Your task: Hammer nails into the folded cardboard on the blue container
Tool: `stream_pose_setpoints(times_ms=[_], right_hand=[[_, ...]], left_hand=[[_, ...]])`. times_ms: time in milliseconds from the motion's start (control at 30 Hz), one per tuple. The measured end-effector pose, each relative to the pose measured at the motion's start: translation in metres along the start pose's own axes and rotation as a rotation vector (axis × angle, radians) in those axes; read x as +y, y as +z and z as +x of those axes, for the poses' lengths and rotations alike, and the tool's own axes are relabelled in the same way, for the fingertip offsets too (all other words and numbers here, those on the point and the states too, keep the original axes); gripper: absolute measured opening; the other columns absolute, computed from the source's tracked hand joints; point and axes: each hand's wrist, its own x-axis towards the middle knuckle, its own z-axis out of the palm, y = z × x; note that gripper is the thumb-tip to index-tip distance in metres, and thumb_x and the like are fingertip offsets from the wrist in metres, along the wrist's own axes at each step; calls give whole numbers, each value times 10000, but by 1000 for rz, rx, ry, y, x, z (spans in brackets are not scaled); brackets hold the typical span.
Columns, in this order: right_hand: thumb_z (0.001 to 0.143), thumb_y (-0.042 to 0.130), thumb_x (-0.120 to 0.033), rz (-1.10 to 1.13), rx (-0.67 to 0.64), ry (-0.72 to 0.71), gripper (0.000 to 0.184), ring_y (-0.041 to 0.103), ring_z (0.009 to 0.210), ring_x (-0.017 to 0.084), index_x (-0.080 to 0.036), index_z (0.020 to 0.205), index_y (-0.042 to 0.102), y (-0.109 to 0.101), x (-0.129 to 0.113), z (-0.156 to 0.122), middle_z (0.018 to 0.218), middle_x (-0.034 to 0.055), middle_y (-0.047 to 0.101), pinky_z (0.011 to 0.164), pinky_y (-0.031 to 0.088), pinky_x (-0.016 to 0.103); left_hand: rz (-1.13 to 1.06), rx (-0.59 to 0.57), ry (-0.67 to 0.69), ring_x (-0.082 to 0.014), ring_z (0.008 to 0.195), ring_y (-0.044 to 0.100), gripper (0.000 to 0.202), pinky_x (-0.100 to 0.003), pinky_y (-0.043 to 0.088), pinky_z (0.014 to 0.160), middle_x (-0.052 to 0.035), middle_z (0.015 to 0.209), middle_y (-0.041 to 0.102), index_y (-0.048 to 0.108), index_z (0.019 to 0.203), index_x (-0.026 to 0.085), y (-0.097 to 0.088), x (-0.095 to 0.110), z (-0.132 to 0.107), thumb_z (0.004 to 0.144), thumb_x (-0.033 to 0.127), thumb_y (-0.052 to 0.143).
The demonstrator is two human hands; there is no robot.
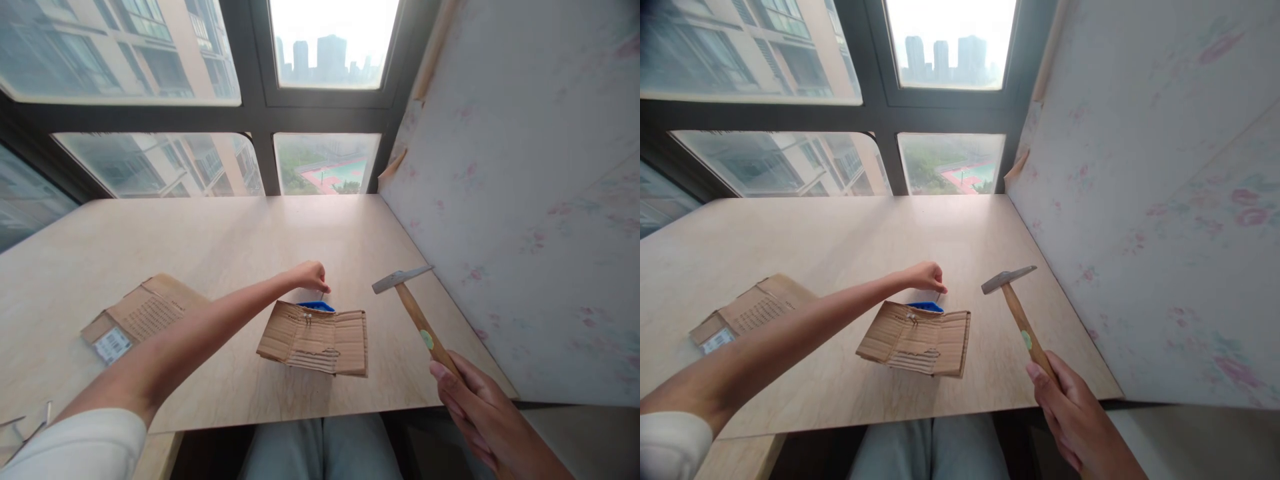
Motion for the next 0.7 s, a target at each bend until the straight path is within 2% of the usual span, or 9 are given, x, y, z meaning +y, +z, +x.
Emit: stream_pose_setpoints(times_ms=[167, 267, 400, 467, 600, 700], right_hand=[[828, 547, -746, 30, 2, 40, 519, 182, 295, 16, -253, 772, 398, -6, 10, 5, 506, -131, 327, 223, 238, 125], [815, 557, -754, 31, 20, 51, 538, 173, 303, 11, -250, 745, 382, -4, 7, 2, 508, -131, 323, 227, 228, 118], [829, 558, -733, 26, 43, 32, 524, 170, 317, 9, -249, 750, 374, 1, -3, -7, 517, -133, 319, 236, 227, 106], [827, 547, -743, 13, 28, 33, 529, 175, 304, 8, -249, 755, 373, 1, -5, -12, 511, -135, 327, 230, 233, 112], [832, 528, -746, -3, 5, 32, 521, 190, 289, 11, -248, 763, 396, -2, -4, -27, 519, -130, 338, 227, 231, 121], [816, 541, -757, 12, 22, 18, 526, 186, 290, 10, -246, 775, 420, -1, -4, -43, 524, -128, 342, 226, 219, 119]], left_hand=[[-12, -58, -50, -163, 538, 574, 129, -265, 411, 542, -42, 534, 637, 683, 557, 151, 0, 1, 14, 634, 254, 693], [-7, -85, -74, -161, 493, 554, 130, -261, 396, 505, -38, 457, 585, 644, 480, 151, 3, 1, 17, 597, 207, 647], [-16, -58, -56, -153, 455, 515, 163, -267, 377, 490, -10, 377, 492, 578, 405, 160, 6, 3, 14, 539, 187, 664], [-54, -23, -28, -146, 463, 519, 142, -259, 382, 493, -3, 388, 501, 585, 425, 155, 2, 5, 11, 529, 169, 680], [-194, 82, 46, -133, 557, 602, 67, -229, 437, 526, -47, 598, 677, 691, 651, 126, -21, 10, -9, 645, 178, 649], [-469, 242, 148, -122, 637, 649, 283, -227, 491, 584, -83, 790, 756, 705, 992, 115, -40, 15, -43, 739, 235, 661]])
